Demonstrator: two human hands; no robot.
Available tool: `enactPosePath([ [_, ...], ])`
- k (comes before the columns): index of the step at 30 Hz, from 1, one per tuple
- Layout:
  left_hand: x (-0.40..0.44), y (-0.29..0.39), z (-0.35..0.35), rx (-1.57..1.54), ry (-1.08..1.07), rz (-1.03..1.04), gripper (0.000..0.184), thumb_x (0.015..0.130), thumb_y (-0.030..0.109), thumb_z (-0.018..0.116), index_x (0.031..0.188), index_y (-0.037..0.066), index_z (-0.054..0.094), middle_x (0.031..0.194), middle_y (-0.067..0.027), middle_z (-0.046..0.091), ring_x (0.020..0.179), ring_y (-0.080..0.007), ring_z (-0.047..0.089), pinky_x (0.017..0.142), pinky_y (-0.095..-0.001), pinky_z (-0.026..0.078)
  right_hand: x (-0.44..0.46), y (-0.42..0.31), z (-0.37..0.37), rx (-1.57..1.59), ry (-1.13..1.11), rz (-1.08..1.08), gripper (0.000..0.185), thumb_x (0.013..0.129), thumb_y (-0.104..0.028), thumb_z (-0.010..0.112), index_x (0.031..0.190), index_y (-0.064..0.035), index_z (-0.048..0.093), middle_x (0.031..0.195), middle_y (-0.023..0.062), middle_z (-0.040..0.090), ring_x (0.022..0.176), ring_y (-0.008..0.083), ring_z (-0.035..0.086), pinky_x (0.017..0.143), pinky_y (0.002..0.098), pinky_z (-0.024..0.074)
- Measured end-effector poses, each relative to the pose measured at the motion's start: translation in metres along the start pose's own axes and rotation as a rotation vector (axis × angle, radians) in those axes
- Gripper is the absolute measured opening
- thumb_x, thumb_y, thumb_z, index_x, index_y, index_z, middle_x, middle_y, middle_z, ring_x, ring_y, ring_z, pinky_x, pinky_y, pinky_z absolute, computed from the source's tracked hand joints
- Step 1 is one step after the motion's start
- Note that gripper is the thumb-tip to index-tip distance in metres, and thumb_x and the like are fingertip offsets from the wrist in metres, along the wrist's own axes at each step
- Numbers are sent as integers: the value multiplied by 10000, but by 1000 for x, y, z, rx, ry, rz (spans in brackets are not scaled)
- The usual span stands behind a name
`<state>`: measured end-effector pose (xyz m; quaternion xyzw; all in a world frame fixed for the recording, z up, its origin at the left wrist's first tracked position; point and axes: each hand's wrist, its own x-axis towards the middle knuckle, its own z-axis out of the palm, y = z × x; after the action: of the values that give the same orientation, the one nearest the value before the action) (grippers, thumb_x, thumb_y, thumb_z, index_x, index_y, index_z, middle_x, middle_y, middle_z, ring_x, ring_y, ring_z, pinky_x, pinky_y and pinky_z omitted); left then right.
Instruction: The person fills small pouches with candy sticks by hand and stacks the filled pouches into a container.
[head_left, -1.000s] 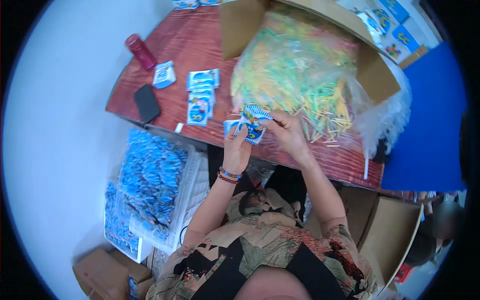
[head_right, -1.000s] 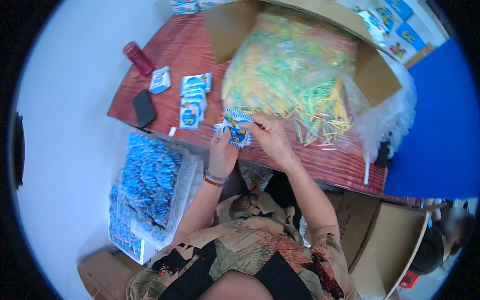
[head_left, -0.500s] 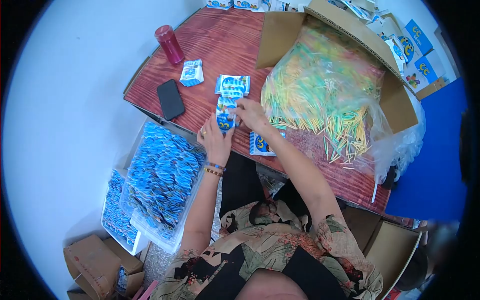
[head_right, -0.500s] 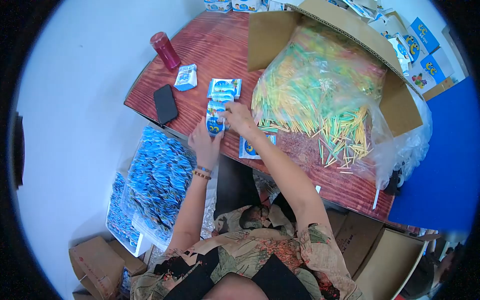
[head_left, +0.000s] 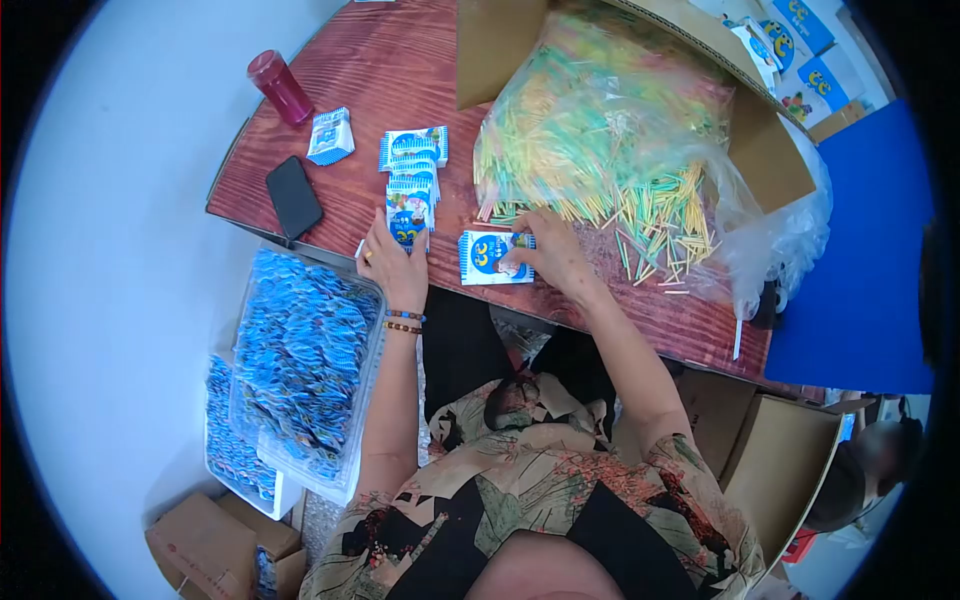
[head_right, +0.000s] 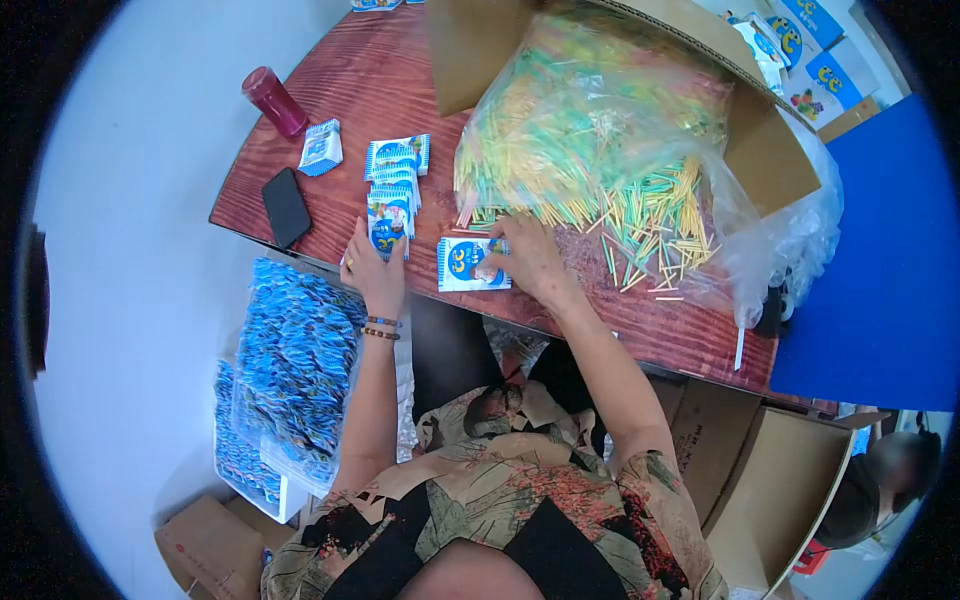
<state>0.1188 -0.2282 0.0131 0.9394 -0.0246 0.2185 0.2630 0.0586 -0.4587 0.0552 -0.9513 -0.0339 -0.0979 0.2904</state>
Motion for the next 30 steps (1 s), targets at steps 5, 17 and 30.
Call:
enactPosePath([
  [5, -4, -2, -5, -124, 54, 50, 651, 819, 330, 673, 1352, 64, 412, 1236, -132, 502, 1183, -303, 440, 1000, -491, 240, 1, 16, 11, 306, 46, 146, 236, 697, -220, 737, 828, -66, 616, 843, 91, 618, 861, 289, 582, 812, 408, 396],
  [17, -20, 79, -7, -726, -184, 95, 413, 811, 142, 702, 1185, 25, 570, 1134, -116, 576, 1090, -229, 521, 905, -356, 411, -1, 21, -20, 711, 133, 84, 93, 838, -104, 650, 849, -21, 689, 781, 36, 658, 725, 111, 597, 670, 253, 456],
  [30, -56, 136, -21, -1540, -739, -454, 130, 872, 34, 637, 998, 11, 662, 932, -22, 671, 807, -64, 609, 733, -223, 487, -80, 28, -49, 1254, 35, 342, 137, 868, -127, 667, 954, -21, 678, 830, -16, 657, 750, 54, 585, 664, 227, 477],
])
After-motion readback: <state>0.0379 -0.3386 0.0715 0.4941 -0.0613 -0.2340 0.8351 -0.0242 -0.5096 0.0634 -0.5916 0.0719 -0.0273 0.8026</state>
